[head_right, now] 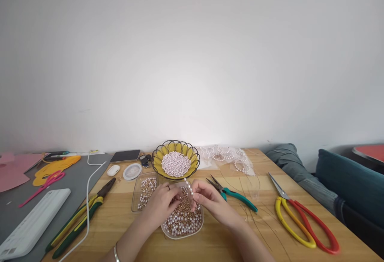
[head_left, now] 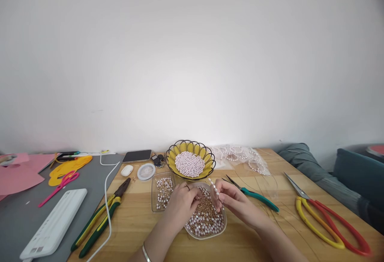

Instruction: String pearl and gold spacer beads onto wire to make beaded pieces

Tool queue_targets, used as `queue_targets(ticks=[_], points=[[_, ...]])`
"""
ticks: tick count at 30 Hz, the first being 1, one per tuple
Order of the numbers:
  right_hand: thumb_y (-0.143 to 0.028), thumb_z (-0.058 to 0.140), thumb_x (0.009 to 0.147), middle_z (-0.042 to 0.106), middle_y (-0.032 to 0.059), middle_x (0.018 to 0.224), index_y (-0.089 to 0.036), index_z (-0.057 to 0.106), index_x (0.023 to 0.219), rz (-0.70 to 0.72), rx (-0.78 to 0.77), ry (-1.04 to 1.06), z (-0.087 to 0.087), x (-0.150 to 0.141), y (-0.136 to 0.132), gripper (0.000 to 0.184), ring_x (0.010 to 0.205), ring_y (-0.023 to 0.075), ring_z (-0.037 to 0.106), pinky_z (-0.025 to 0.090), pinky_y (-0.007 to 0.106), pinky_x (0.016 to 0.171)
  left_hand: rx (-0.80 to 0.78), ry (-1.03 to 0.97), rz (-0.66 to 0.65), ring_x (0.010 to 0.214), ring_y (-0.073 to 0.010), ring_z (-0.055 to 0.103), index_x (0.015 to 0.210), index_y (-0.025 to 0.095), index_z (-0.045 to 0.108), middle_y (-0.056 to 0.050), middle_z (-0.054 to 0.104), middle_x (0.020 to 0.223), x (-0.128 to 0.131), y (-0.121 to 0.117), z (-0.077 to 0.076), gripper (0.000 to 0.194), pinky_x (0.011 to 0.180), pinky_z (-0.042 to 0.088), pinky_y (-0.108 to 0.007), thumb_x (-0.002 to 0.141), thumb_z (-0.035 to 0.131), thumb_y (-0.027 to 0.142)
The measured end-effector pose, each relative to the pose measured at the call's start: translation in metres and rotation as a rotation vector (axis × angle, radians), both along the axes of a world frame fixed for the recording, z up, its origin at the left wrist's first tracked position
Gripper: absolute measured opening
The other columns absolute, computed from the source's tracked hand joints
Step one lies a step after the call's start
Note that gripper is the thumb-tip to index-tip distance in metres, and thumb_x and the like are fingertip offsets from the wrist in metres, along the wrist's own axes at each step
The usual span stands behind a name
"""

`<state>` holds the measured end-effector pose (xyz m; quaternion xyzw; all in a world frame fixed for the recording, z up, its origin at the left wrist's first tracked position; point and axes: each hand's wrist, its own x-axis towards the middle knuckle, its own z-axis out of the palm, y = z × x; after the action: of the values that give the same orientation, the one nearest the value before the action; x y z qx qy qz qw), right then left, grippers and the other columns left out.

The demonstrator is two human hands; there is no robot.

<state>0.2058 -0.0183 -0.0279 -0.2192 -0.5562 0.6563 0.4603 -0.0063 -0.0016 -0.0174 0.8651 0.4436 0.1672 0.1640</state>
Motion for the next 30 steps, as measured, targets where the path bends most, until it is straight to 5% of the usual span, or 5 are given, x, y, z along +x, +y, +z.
queue_targets(ticks=[23, 30], points=[[-0.045, 0.074, 0.093, 0.063, -0.0026, 0.073, -0.019, 0.063, 0.087, -0.006, -0.034, -0.011, -0.0015, 0.0003, 0.0020, 0.028, 0.068, 0.0125, 0.058, 0.044, 0.025, 0.068, -0.030, 0.045, 0.007, 0.106, -0.0318, 0.063, 0.094, 0.016, 0.072, -0.011, 0.073, 0.105, 0.0034, -0.0018, -0.0021, 0.013, 0.095, 0.048, -0.047, 0.092, 0.063, 0.007], [-0.045, 0.073, 0.093, 0.064, -0.0021, 0.073, -0.019, 0.062, 0.086, 0.001, -0.031, -0.014, -0.0023, 0.0009, 0.0014, 0.029, 0.067, 0.0129, 0.058, 0.044, 0.026, 0.068, -0.101, -0.021, 0.020, 0.097, -0.0289, 0.065, 0.094, 0.018, 0.071, -0.006, 0.076, 0.093, -0.0011, 0.0008, -0.0017, 0.015, 0.085, 0.050, -0.040, 0.082, 0.075, 0.009]])
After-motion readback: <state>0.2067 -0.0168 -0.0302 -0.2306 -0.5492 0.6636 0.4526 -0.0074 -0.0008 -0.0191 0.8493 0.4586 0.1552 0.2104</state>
